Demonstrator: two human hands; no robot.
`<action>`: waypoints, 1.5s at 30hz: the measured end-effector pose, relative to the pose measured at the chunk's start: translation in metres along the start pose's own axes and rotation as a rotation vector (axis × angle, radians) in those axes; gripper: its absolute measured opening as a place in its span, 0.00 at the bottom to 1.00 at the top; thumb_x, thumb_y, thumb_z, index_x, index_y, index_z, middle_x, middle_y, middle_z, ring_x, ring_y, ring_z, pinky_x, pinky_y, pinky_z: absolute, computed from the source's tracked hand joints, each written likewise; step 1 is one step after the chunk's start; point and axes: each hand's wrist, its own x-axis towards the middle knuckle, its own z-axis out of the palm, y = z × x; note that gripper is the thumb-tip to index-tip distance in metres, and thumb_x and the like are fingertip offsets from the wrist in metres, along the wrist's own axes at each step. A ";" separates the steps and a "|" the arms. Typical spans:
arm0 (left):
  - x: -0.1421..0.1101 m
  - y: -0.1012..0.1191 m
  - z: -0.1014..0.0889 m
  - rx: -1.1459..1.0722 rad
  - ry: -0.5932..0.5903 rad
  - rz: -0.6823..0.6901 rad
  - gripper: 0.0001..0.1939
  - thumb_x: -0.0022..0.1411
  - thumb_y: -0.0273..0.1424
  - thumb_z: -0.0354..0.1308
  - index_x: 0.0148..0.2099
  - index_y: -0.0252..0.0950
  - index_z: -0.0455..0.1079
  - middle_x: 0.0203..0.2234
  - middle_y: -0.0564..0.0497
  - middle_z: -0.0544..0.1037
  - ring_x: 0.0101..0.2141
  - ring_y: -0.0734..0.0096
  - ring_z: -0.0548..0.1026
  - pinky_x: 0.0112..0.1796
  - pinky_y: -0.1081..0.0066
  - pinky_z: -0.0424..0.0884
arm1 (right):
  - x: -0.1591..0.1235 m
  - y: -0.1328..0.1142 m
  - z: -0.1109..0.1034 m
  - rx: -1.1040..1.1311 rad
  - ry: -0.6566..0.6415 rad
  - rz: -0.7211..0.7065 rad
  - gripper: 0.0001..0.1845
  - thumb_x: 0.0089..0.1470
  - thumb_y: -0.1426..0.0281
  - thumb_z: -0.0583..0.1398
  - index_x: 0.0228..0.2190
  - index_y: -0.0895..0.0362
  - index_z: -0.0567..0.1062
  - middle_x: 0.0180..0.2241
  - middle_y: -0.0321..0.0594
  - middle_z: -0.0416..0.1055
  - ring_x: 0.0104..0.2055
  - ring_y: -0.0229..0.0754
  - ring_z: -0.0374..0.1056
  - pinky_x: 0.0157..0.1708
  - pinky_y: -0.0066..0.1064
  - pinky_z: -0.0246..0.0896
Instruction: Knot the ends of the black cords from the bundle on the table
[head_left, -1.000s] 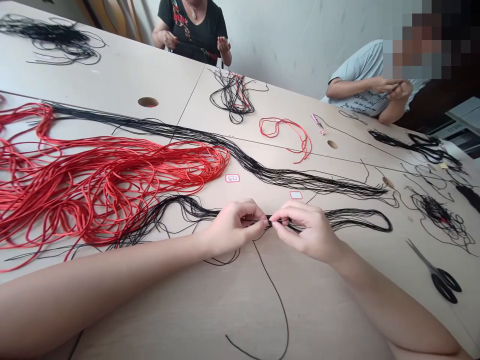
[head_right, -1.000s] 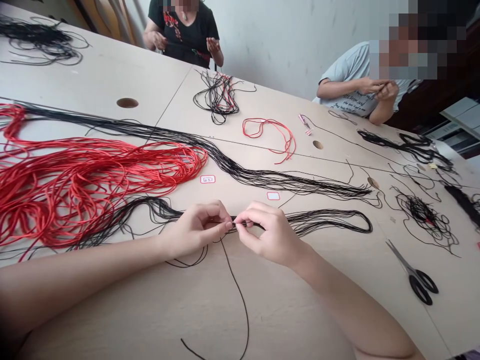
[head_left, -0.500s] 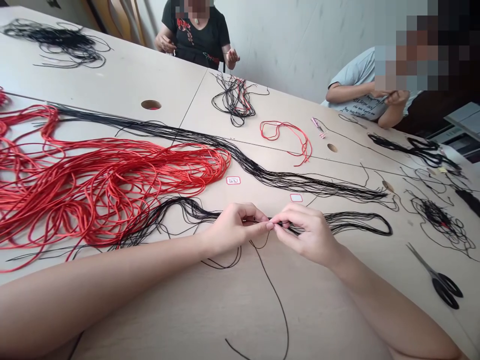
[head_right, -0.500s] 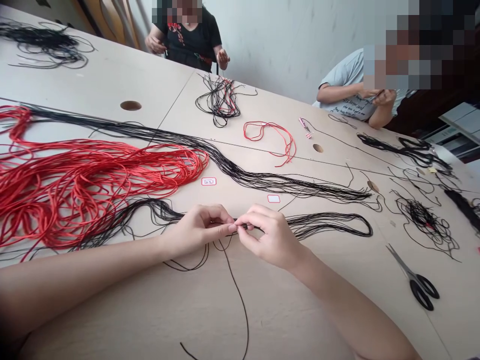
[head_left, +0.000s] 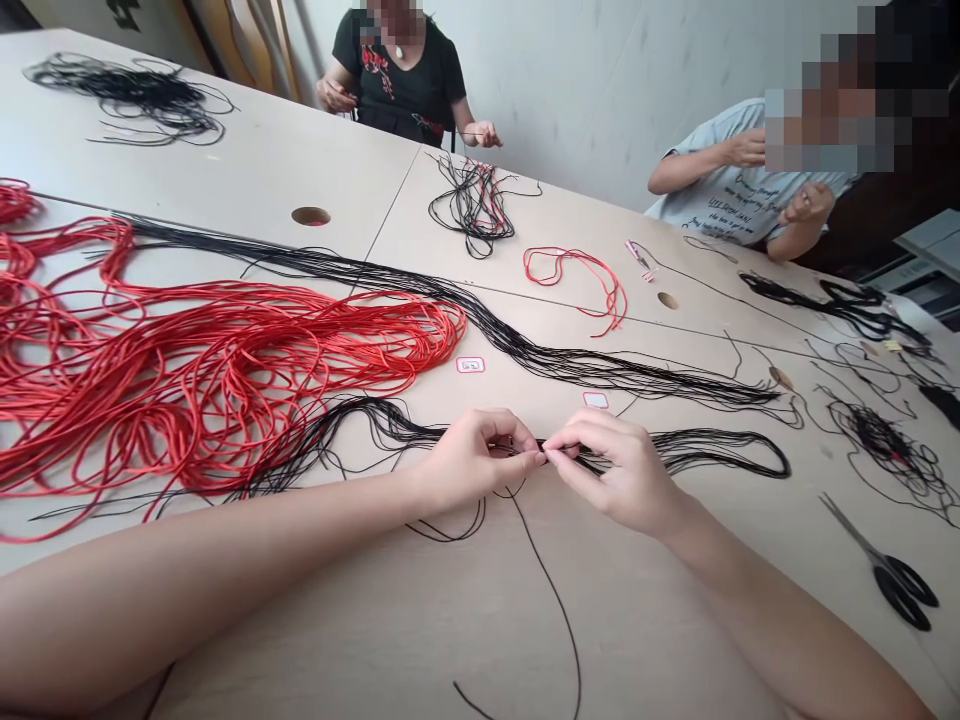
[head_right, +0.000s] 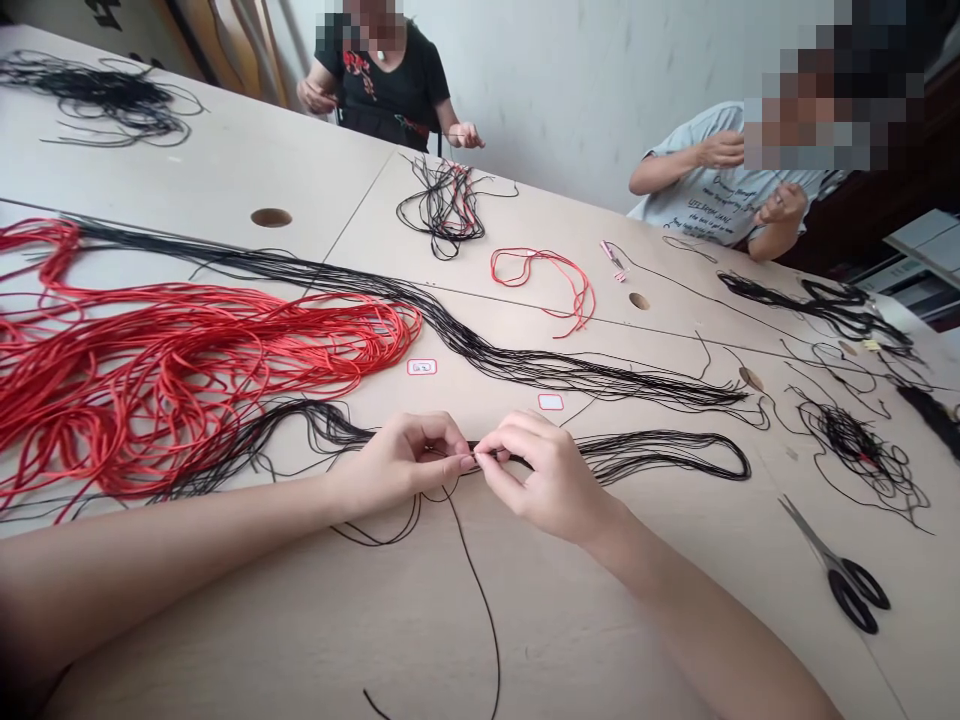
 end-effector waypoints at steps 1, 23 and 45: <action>0.000 0.000 0.000 -0.002 -0.001 -0.005 0.10 0.52 0.34 0.61 0.29 0.30 0.70 0.23 0.54 0.69 0.23 0.81 0.64 0.24 0.78 0.60 | 0.000 0.000 0.000 -0.002 0.005 -0.001 0.05 0.50 0.78 0.58 0.27 0.58 0.72 0.25 0.36 0.67 0.28 0.34 0.62 0.29 0.27 0.58; -0.002 -0.001 0.001 0.021 0.023 -0.003 0.14 0.58 0.38 0.55 0.35 0.30 0.66 0.27 0.50 0.72 0.29 0.74 0.68 0.30 0.73 0.64 | -0.002 -0.003 0.019 -0.077 0.053 -0.005 0.04 0.49 0.77 0.59 0.25 0.59 0.73 0.28 0.40 0.66 0.33 0.38 0.60 0.35 0.29 0.59; 0.000 -0.004 0.001 0.161 -0.029 0.036 0.15 0.62 0.41 0.48 0.34 0.33 0.64 0.25 0.53 0.66 0.28 0.74 0.64 0.31 0.73 0.64 | -0.003 0.001 0.012 -0.182 -0.011 -0.109 0.09 0.44 0.78 0.56 0.16 0.57 0.63 0.16 0.30 0.51 0.20 0.32 0.48 0.22 0.26 0.46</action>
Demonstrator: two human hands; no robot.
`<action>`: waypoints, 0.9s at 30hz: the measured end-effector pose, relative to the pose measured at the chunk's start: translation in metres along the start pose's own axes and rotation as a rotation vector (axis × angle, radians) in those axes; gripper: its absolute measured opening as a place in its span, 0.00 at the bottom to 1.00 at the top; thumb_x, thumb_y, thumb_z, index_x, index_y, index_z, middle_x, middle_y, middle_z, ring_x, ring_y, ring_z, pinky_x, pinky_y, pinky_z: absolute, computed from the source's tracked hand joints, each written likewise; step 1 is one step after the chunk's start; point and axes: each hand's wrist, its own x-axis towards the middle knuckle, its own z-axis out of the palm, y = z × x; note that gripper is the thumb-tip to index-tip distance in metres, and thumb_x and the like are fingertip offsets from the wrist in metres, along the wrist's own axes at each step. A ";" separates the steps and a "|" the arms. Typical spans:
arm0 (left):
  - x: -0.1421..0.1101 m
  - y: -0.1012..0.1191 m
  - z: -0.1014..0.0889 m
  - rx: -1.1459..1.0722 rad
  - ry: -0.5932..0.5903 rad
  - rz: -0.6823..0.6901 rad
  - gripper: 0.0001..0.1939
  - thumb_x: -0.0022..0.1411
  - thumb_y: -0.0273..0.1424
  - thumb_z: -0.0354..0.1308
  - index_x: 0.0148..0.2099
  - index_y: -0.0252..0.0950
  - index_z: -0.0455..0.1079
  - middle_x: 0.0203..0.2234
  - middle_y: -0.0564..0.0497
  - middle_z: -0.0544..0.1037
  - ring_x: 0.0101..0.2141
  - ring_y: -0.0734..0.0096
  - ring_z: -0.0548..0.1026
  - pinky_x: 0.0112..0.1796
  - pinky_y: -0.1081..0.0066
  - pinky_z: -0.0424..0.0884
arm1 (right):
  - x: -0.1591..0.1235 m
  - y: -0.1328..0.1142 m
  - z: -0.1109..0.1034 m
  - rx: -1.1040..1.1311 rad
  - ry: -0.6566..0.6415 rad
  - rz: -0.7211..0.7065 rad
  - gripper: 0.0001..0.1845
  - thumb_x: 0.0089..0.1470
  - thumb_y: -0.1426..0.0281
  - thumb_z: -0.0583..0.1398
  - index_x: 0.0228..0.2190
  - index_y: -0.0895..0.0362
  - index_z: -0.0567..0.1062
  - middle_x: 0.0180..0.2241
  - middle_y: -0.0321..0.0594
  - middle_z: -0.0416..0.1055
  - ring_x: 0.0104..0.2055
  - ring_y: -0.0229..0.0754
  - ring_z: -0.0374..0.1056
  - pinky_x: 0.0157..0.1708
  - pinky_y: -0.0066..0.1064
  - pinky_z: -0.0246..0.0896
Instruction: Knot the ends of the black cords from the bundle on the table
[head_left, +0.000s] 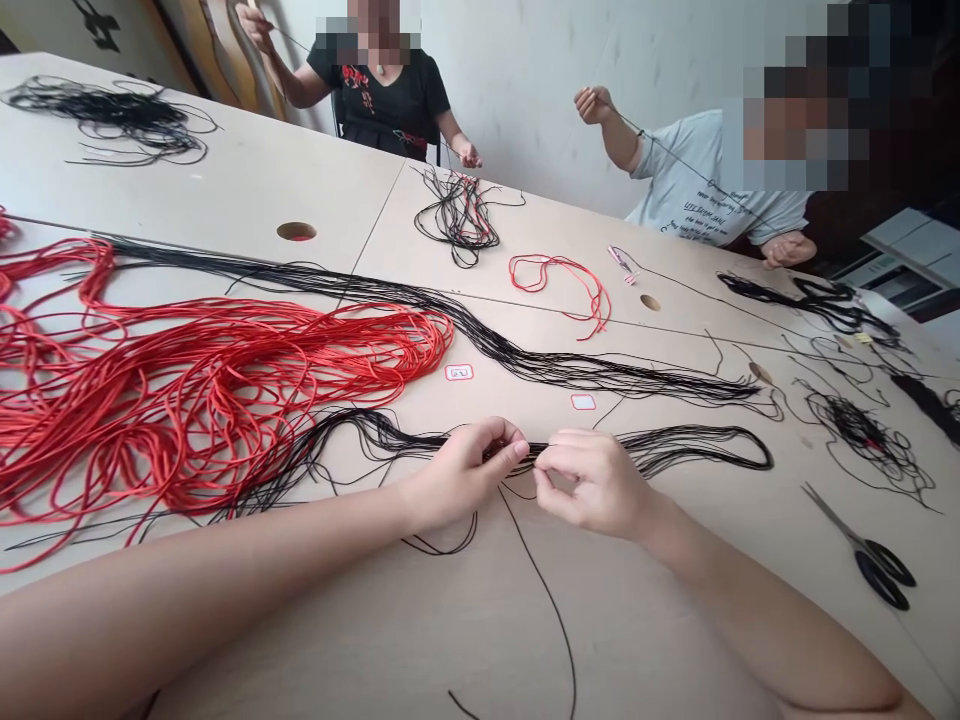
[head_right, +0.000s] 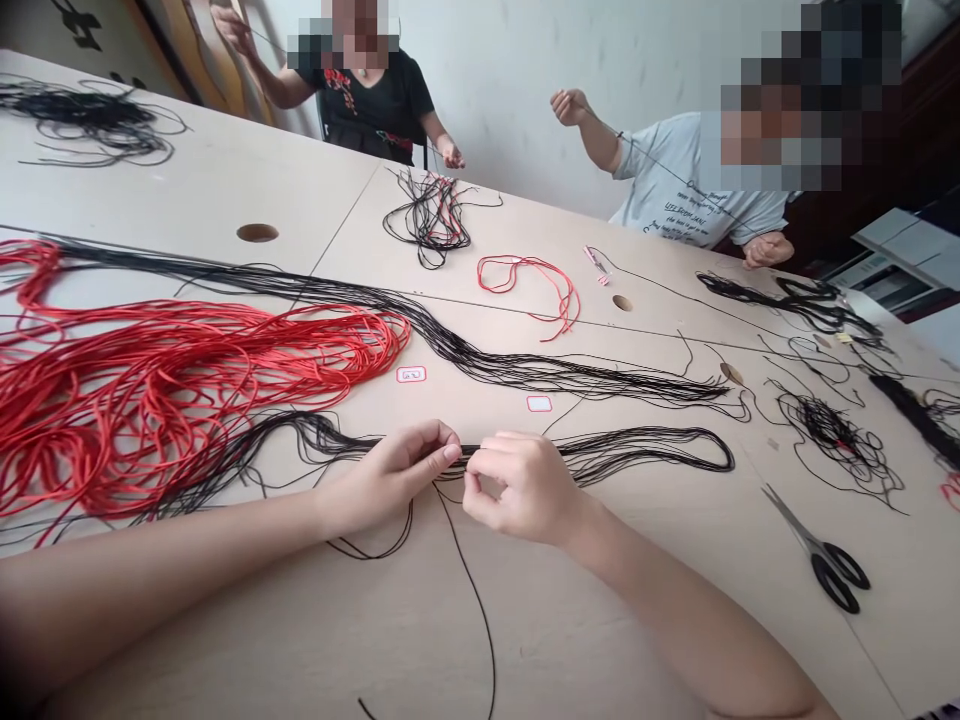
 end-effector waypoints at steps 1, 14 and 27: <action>0.000 0.000 0.000 -0.018 -0.006 -0.005 0.15 0.61 0.41 0.48 0.34 0.32 0.65 0.25 0.53 0.67 0.28 0.75 0.64 0.31 0.73 0.64 | 0.000 0.000 -0.001 0.022 0.010 0.015 0.09 0.44 0.78 0.56 0.16 0.57 0.63 0.16 0.29 0.50 0.20 0.32 0.48 0.22 0.25 0.46; -0.003 0.006 -0.001 -0.097 0.024 -0.028 0.13 0.60 0.38 0.51 0.34 0.31 0.66 0.26 0.52 0.69 0.29 0.74 0.66 0.32 0.72 0.64 | -0.001 0.004 -0.012 0.158 -0.088 0.072 0.08 0.45 0.75 0.57 0.18 0.57 0.63 0.20 0.32 0.54 0.21 0.32 0.52 0.22 0.26 0.48; -0.007 0.002 0.001 0.162 0.114 0.174 0.09 0.60 0.33 0.51 0.31 0.34 0.66 0.23 0.53 0.66 0.24 0.78 0.62 0.25 0.77 0.60 | -0.001 -0.002 -0.003 0.794 -0.025 0.366 0.22 0.51 0.77 0.56 0.47 0.52 0.58 0.44 0.44 0.64 0.46 0.41 0.67 0.49 0.42 0.63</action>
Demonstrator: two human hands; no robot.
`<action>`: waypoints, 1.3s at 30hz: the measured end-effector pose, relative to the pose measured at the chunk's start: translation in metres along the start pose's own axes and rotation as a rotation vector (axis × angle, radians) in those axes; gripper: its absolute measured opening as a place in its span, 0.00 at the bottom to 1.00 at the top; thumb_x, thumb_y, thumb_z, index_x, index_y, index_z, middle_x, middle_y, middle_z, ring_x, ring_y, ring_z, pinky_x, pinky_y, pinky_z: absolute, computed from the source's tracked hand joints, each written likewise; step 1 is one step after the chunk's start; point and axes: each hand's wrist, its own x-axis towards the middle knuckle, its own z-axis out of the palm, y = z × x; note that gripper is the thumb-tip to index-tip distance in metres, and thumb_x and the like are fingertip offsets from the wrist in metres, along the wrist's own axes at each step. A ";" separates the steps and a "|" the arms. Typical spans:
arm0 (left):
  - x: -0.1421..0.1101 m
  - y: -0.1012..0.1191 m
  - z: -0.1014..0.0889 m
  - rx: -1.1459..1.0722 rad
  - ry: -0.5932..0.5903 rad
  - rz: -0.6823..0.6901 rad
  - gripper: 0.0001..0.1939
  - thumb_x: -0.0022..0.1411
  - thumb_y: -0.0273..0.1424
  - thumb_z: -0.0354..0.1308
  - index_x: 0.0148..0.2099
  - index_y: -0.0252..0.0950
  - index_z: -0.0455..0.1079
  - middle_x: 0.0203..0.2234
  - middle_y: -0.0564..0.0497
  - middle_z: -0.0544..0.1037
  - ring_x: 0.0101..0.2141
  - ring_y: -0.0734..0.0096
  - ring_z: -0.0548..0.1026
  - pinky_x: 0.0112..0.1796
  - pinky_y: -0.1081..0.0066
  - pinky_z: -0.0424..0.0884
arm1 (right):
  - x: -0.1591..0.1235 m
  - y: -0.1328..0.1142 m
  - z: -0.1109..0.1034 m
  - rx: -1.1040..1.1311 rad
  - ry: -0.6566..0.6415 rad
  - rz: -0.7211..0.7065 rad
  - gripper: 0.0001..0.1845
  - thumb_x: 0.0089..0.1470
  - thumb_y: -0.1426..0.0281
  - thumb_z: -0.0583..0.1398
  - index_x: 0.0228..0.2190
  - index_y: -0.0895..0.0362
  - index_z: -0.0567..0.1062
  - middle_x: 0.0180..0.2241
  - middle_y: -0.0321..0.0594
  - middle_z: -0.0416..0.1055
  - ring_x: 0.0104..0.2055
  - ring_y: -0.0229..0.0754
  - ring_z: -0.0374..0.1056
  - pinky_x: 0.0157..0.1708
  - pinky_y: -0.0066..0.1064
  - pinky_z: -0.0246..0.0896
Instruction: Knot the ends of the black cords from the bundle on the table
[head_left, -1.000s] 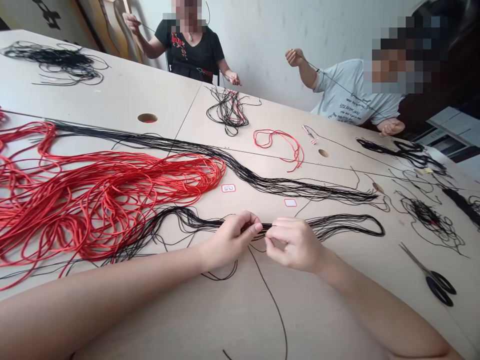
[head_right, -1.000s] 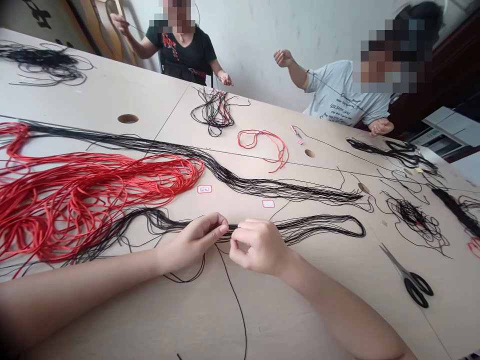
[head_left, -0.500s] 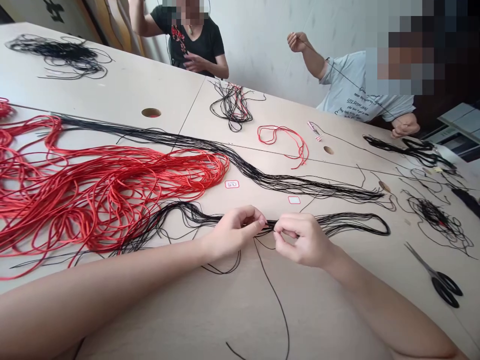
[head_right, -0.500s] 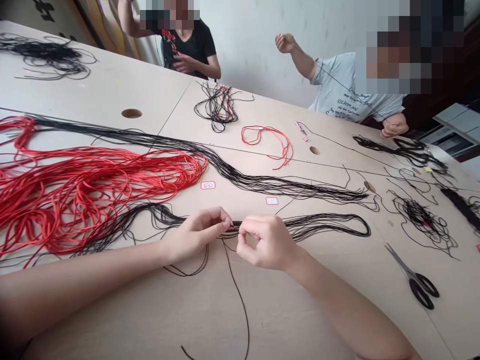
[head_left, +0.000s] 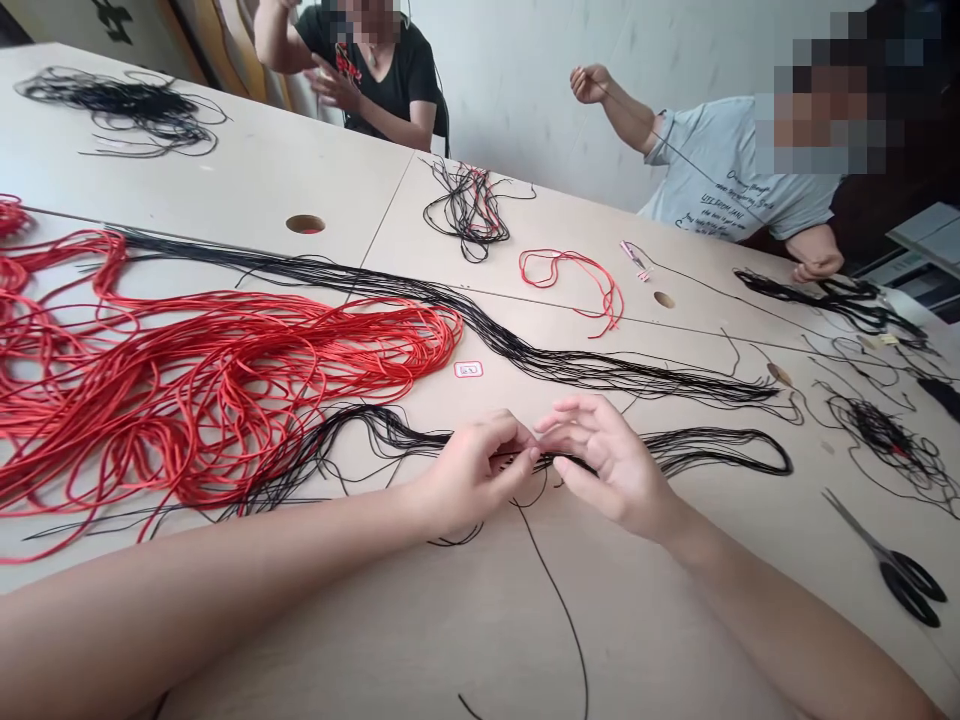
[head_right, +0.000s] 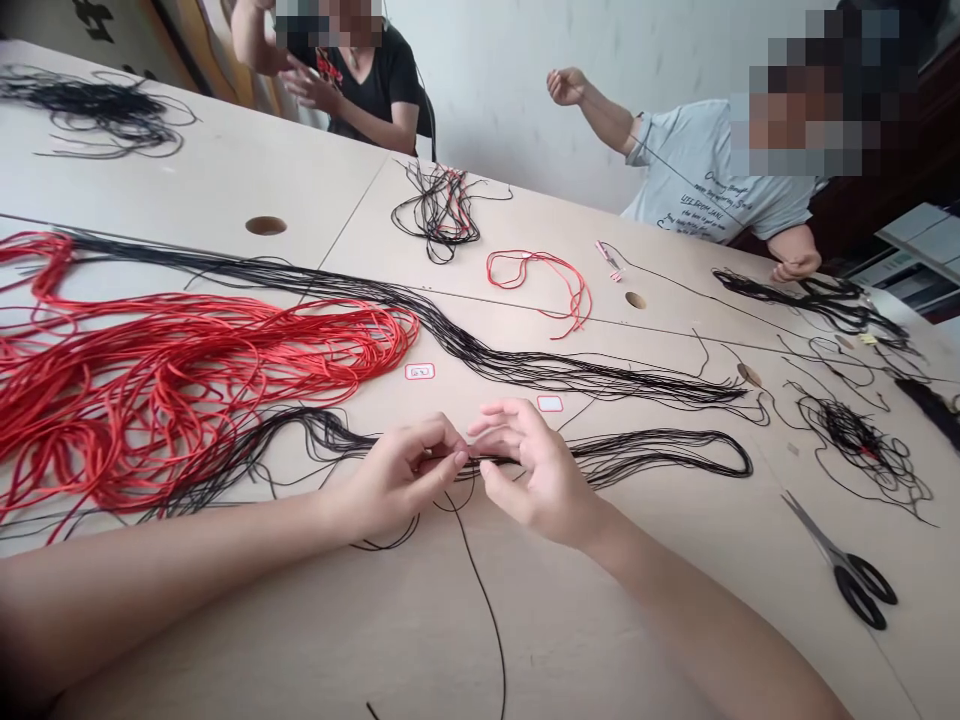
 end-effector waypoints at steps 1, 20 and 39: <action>-0.001 -0.001 0.000 0.017 0.006 0.018 0.08 0.60 0.32 0.51 0.31 0.34 0.66 0.24 0.53 0.67 0.24 0.78 0.62 0.25 0.77 0.60 | 0.000 0.001 0.000 0.071 -0.007 0.048 0.22 0.52 0.76 0.56 0.47 0.52 0.57 0.43 0.43 0.65 0.43 0.40 0.68 0.46 0.39 0.65; -0.002 0.000 0.001 0.150 0.031 0.092 0.07 0.61 0.30 0.50 0.32 0.33 0.67 0.29 0.50 0.70 0.26 0.78 0.66 0.27 0.77 0.63 | -0.002 0.000 0.001 -0.400 0.076 -0.051 0.03 0.49 0.76 0.57 0.26 0.57 0.67 0.21 0.31 0.55 0.21 0.30 0.52 0.17 0.23 0.47; -0.002 -0.002 0.000 0.117 0.035 0.092 0.09 0.61 0.32 0.52 0.33 0.32 0.70 0.28 0.49 0.72 0.29 0.76 0.69 0.30 0.76 0.65 | -0.001 0.000 -0.001 -0.566 0.173 -0.325 0.06 0.49 0.77 0.59 0.30 0.57 0.75 0.22 0.34 0.70 0.15 0.27 0.48 0.13 0.23 0.45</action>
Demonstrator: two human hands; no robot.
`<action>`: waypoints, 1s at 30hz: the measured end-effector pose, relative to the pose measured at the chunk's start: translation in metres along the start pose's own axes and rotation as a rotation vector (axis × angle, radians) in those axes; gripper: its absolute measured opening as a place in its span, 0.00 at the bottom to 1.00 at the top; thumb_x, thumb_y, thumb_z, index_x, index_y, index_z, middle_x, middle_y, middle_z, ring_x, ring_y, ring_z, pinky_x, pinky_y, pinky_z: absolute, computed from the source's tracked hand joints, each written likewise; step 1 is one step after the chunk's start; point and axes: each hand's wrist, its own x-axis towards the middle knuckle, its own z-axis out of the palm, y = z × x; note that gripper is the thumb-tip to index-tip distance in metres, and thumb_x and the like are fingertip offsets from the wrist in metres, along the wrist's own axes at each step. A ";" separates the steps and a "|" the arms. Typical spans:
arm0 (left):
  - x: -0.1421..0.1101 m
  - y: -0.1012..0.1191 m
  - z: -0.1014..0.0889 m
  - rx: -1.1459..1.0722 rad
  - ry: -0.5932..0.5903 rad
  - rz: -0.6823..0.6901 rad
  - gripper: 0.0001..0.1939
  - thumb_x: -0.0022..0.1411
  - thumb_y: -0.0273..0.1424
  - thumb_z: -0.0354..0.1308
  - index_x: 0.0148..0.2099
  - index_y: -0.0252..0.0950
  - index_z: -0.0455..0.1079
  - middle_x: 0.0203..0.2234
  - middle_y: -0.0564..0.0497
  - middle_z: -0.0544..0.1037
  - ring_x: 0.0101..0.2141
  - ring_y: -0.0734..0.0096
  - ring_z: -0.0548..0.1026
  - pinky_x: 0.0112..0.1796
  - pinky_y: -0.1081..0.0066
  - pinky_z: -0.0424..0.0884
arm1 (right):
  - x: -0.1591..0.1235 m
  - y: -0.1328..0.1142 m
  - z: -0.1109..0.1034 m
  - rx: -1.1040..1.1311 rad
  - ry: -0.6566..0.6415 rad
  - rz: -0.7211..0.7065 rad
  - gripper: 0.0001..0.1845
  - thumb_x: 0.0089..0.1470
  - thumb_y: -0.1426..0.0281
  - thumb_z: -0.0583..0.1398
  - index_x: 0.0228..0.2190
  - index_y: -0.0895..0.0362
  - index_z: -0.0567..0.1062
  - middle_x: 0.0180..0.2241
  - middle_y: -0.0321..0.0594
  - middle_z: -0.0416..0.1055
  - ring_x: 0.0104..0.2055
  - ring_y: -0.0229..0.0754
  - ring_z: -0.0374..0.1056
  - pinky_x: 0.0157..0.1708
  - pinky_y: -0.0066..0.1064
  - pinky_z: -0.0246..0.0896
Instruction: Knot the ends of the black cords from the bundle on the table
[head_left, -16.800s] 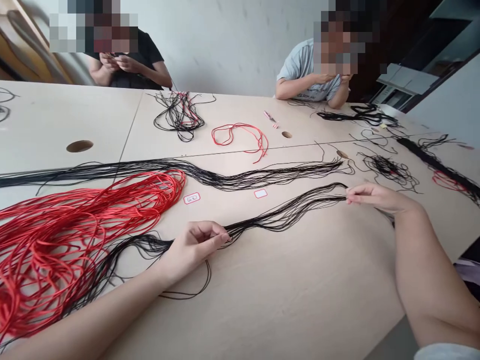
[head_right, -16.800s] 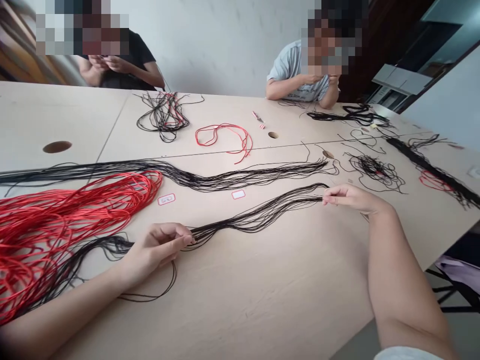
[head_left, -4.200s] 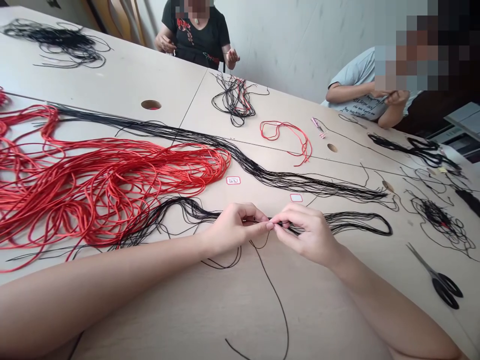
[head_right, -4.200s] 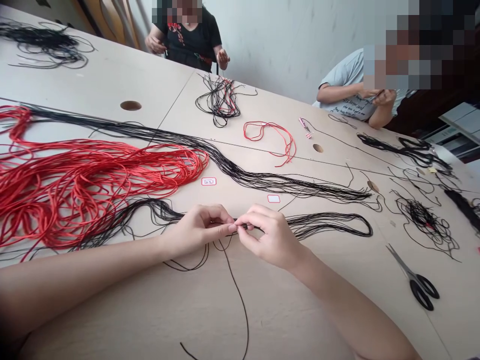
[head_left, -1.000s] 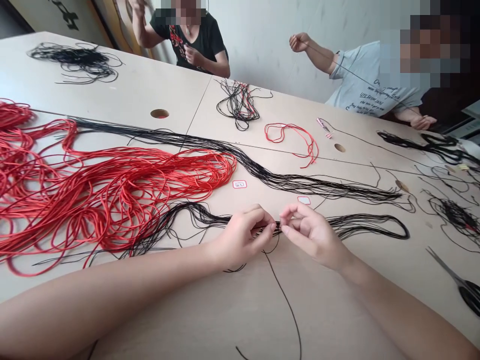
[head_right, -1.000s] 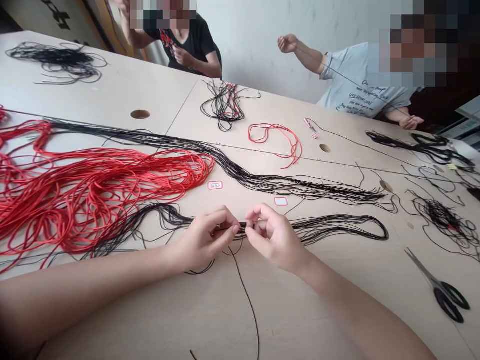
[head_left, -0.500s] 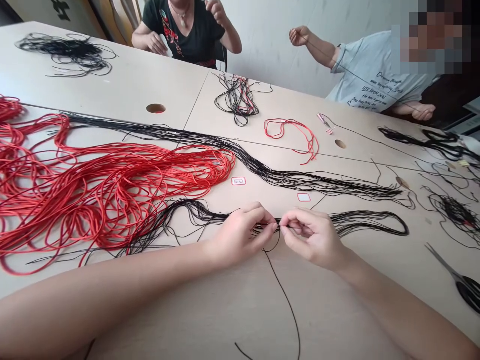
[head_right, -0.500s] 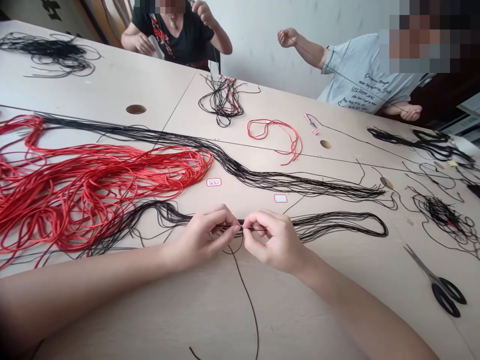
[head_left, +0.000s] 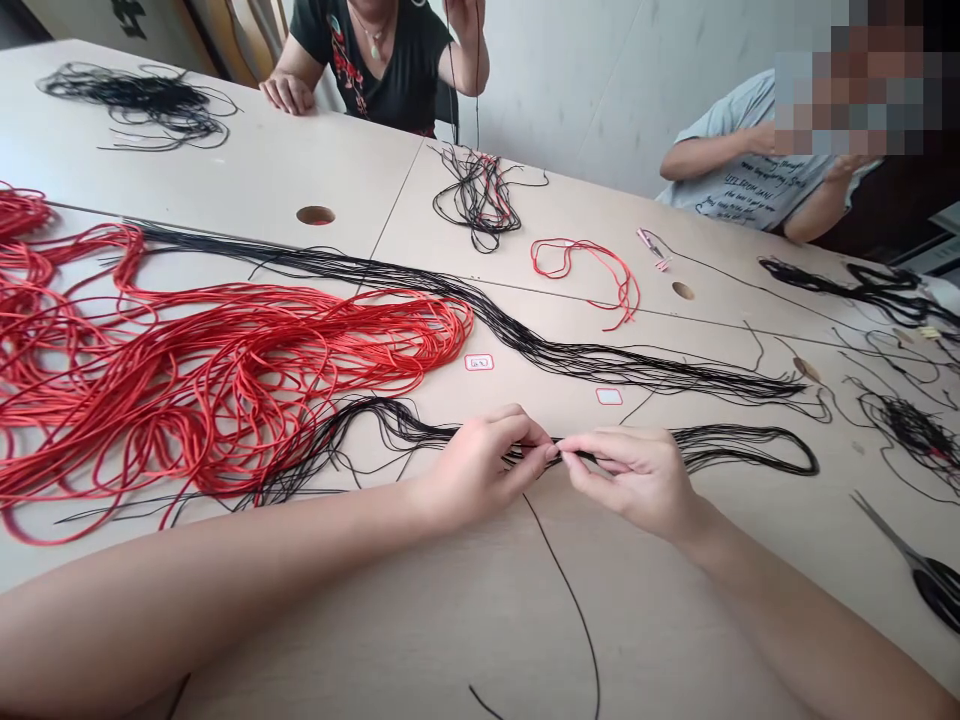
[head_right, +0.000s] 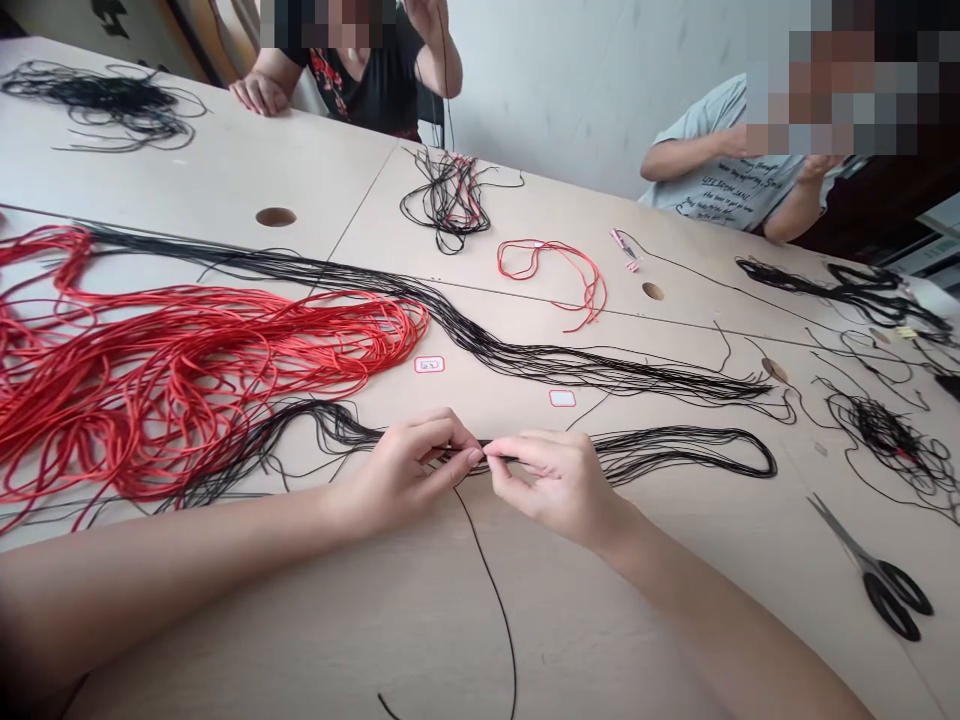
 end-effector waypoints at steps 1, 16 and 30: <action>0.000 0.001 0.000 -0.020 -0.005 -0.022 0.10 0.61 0.32 0.52 0.33 0.32 0.70 0.28 0.49 0.72 0.29 0.76 0.69 0.30 0.76 0.65 | 0.000 0.000 0.000 -0.005 0.011 -0.015 0.06 0.49 0.77 0.59 0.30 0.58 0.75 0.22 0.34 0.71 0.15 0.27 0.48 0.13 0.23 0.46; 0.005 0.001 -0.001 -0.325 -0.055 -0.276 0.14 0.57 0.38 0.56 0.34 0.29 0.70 0.29 0.47 0.75 0.31 0.72 0.71 0.32 0.73 0.67 | 0.000 0.001 0.004 -0.023 -0.095 -0.009 0.02 0.47 0.74 0.61 0.26 0.59 0.71 0.27 0.36 0.58 0.26 0.32 0.57 0.26 0.25 0.56; 0.003 -0.004 0.002 -0.049 -0.025 -0.150 0.10 0.63 0.34 0.48 0.34 0.34 0.65 0.25 0.53 0.69 0.25 0.76 0.64 0.28 0.75 0.61 | -0.005 0.005 0.011 -0.190 -0.199 0.011 0.09 0.57 0.73 0.53 0.26 0.59 0.69 0.22 0.33 0.58 0.22 0.31 0.52 0.24 0.25 0.50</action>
